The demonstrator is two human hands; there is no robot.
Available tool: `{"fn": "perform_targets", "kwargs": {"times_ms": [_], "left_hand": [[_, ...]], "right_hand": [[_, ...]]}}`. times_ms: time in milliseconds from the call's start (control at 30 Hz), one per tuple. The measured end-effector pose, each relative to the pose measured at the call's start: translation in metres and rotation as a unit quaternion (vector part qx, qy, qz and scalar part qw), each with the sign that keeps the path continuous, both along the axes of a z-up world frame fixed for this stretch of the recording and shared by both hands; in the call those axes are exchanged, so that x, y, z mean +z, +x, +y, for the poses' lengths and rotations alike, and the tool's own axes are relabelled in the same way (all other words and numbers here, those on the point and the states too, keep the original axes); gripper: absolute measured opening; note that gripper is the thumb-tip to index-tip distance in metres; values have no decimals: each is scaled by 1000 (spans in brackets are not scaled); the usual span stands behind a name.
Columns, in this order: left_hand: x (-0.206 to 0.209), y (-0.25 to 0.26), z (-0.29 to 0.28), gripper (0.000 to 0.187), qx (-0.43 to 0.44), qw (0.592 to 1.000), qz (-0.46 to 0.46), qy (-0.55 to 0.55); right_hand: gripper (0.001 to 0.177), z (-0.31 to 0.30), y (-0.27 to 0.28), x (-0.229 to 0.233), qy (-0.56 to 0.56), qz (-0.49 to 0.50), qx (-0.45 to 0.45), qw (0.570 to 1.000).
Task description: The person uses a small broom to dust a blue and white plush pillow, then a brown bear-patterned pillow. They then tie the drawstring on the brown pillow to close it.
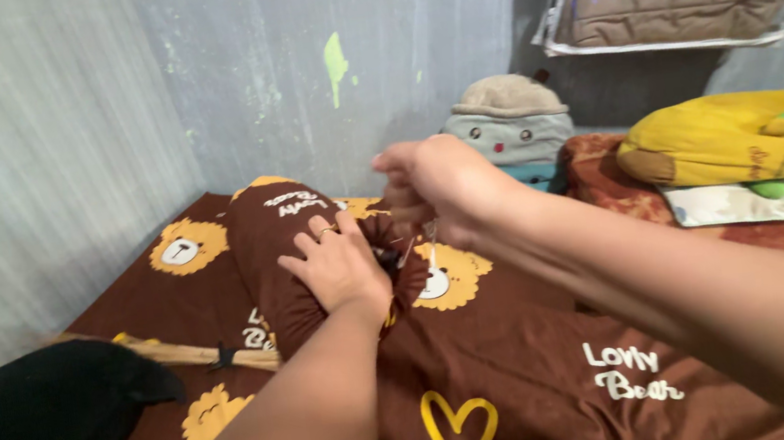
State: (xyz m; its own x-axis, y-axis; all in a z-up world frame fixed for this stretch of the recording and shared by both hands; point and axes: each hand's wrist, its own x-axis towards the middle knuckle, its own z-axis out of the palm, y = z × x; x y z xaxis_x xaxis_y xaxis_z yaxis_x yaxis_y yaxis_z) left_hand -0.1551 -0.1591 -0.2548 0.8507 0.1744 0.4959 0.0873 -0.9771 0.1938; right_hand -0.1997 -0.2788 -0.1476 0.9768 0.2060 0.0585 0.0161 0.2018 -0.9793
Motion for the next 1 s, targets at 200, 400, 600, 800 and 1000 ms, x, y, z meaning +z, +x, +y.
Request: {"fn": "perform_targets", "kwargs": {"times_ms": [200,400,600,800,1000], "left_hand": [[7,1,-11,61,-72,997,-16,-8],[33,12,13,61,-244,943,68,-215],[32,-1,6,61,-155,976,69,-137],[25,2,0,61,-49,998,-2,-34],[31,11,9,63,-153,987,14,-49]], "right_hand": [[43,-26,-7,22,-25,11,-7,1000],[48,-52,24,43,51,62,29,996],[47,-36,17,42,0,49,30,998],[44,-19,-30,31,-32,-8,28,999],[46,-40,-13,40,-1,9,22,1000]]}}
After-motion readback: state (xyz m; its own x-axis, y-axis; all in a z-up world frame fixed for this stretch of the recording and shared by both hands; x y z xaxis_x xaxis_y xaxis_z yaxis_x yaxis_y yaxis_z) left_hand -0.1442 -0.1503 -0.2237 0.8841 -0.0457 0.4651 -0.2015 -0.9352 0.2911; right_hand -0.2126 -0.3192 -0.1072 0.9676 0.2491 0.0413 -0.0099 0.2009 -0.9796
